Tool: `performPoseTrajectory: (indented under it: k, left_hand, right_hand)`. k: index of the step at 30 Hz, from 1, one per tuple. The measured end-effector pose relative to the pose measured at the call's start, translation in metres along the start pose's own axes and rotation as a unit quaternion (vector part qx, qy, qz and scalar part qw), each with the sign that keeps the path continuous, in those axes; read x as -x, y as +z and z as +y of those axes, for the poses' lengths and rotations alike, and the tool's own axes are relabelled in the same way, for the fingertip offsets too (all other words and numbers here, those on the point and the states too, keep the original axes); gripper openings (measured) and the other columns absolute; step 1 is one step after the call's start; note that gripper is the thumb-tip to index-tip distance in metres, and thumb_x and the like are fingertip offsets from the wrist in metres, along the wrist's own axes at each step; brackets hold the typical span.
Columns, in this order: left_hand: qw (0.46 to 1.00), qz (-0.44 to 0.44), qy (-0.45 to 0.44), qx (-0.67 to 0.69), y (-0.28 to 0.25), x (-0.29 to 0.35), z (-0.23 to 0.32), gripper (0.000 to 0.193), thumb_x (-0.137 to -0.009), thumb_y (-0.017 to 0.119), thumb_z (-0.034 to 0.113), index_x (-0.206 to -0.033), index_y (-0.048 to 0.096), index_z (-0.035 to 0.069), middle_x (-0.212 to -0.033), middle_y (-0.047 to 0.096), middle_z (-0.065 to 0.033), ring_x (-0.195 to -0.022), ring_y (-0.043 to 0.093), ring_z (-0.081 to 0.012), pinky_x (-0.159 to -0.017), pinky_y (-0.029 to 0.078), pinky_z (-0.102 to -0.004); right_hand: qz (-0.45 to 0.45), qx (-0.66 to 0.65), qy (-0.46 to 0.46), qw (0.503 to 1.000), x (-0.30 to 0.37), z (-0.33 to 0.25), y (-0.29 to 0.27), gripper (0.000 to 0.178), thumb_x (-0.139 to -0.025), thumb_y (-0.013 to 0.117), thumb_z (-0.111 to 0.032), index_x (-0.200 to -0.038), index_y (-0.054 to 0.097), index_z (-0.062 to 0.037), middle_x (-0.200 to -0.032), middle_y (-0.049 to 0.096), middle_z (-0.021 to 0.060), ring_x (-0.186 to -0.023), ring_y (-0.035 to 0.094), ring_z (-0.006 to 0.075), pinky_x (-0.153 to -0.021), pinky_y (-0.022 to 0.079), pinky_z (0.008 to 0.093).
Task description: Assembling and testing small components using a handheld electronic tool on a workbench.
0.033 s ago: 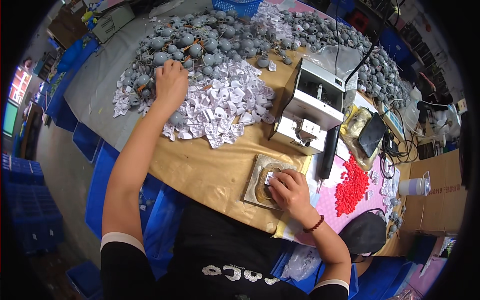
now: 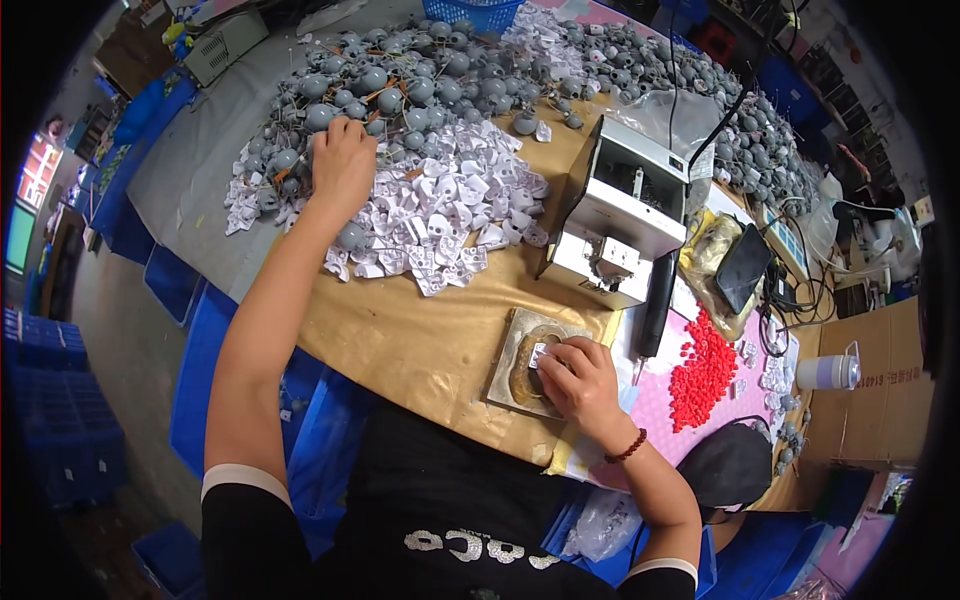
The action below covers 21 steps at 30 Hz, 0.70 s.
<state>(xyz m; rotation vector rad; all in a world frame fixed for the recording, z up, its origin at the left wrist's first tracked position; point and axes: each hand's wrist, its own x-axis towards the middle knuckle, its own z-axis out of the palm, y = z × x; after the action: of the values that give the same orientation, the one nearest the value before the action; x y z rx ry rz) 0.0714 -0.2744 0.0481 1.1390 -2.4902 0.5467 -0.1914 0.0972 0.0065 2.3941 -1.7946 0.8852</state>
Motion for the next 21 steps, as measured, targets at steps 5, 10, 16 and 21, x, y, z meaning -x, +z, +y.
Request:
performPoseTrajectory:
  k: [5, 10, 16, 21]
  left_hand:
    - [0.994, 0.092, -0.001, 0.066, -0.023, -0.006, 0.014, 0.02, -0.084, 0.075, 0.012, -0.102, 0.069, 0.004, -0.109, 0.065, -0.0102, -0.121, 0.055, -0.0329, -0.096, 0.047, -0.0482]
    - [0.926, 0.068, -0.057, 0.368, -0.105, -0.019, 0.056, 0.019, -0.091, 0.072, 0.009, -0.105, 0.063, 0.002, -0.101, 0.07, -0.0118, -0.096, 0.07, -0.0266, -0.084, 0.054, -0.0391]
    - [0.834, -0.109, 0.087, 0.534, -0.177, 0.012, 0.132, 0.021, -0.092, 0.074, 0.008, -0.11, 0.064, 0.004, -0.091, 0.071, -0.0083, -0.083, 0.073, -0.018, -0.076, 0.056, -0.0317]
    - [0.708, -0.21, 0.132, 0.661, -0.179, 0.055, 0.186, 0.031, -0.09, 0.077, 0.008, -0.117, 0.061, 0.005, -0.088, 0.071, -0.0084, -0.08, 0.072, -0.0164, -0.073, 0.055, -0.0309]
  right_hand:
    - [0.035, -0.062, 0.036, 0.997, 0.004, 0.005, -0.004, 0.039, -0.077, 0.083, -0.005, -0.113, 0.069, -0.0058, -0.113, 0.066, 0.0113, -0.102, 0.064, 0.0316, -0.086, 0.052, 0.0425]
    - [0.115, -0.106, 0.091, 0.983, -0.002, 0.007, -0.028, 0.039, -0.083, 0.078, 0.0, -0.12, 0.067, -0.0007, -0.118, 0.065, 0.0194, -0.105, 0.064, 0.0361, -0.089, 0.054, 0.0429]
    - [0.223, -0.101, 0.021, 0.969, -0.043, -0.005, -0.082, 0.046, -0.086, 0.078, -0.007, -0.129, 0.061, 0.0025, -0.125, 0.064, 0.0214, -0.112, 0.062, 0.0365, -0.096, 0.051, 0.0443]
    - [0.0, -0.476, 0.175, 0.862, -0.044, -0.027, -0.091, 0.043, -0.092, 0.08, -0.013, -0.127, 0.061, 0.0016, -0.12, 0.068, 0.0133, -0.103, 0.068, 0.0226, -0.093, 0.054, 0.0371]
